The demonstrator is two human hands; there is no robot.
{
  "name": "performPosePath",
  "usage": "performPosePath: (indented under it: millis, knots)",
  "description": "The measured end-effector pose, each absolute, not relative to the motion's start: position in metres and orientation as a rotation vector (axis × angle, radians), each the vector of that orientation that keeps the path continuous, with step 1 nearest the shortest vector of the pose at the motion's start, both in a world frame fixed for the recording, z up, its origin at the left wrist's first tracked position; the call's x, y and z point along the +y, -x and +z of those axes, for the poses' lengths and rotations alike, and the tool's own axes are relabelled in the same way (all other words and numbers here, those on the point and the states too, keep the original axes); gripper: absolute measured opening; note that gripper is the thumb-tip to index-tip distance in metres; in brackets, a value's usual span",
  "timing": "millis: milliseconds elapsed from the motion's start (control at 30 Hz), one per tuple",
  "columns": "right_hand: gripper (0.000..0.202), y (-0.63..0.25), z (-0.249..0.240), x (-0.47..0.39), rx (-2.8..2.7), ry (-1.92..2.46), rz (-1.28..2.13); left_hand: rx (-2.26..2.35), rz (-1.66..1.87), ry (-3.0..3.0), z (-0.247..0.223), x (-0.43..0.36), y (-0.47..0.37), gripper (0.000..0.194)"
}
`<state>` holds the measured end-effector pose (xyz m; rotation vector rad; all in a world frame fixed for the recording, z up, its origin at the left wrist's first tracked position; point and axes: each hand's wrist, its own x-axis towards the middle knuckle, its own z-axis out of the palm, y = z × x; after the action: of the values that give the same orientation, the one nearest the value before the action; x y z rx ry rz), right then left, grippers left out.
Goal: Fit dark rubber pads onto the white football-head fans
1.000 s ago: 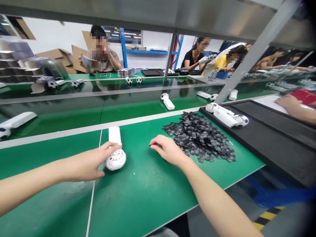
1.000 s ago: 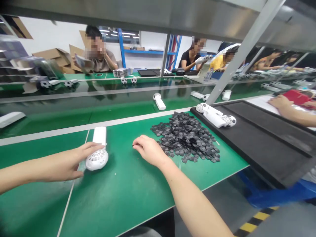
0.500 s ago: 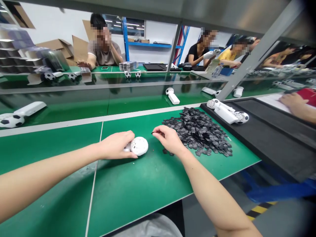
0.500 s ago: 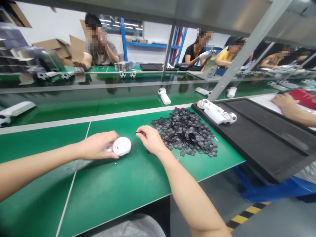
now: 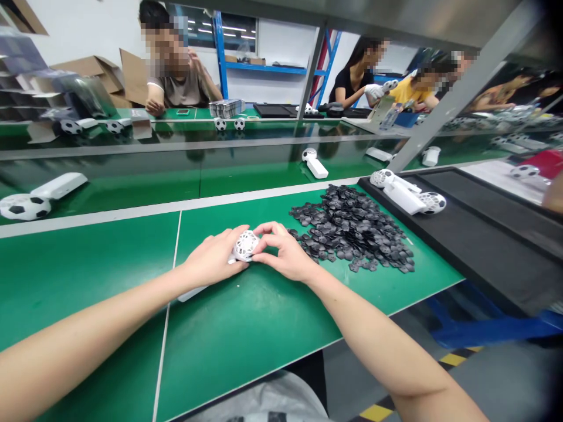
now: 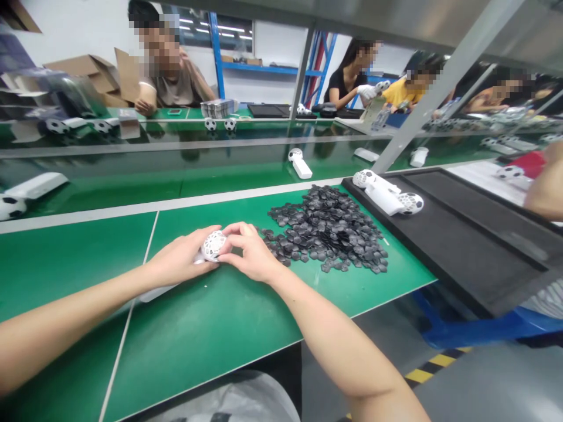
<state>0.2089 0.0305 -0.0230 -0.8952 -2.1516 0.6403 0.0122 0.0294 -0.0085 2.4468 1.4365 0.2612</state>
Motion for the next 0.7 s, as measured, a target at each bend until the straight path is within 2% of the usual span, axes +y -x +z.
performPosePath:
  millis: [133,333,533,700]
  knots:
    - [0.010,-0.206,-0.027,0.032,-2.172,0.871,0.638,1.397,0.315,-2.429,-0.007,0.030,-0.011,0.072]
    - [0.016,-0.200,-0.025,0.032,-2.066,0.926,0.721,1.383,0.362,-2.421,-0.007,0.032,-0.011,0.066]
    - [0.063,-0.200,-0.034,0.035,-1.911,1.016,1.036,1.414,0.356,-2.363,-0.005,0.030,-0.013,0.061]
    - [0.052,-0.195,-0.035,0.031,-1.912,1.022,0.995,1.457,0.393,-2.309,-0.007,0.028,-0.017,0.062]
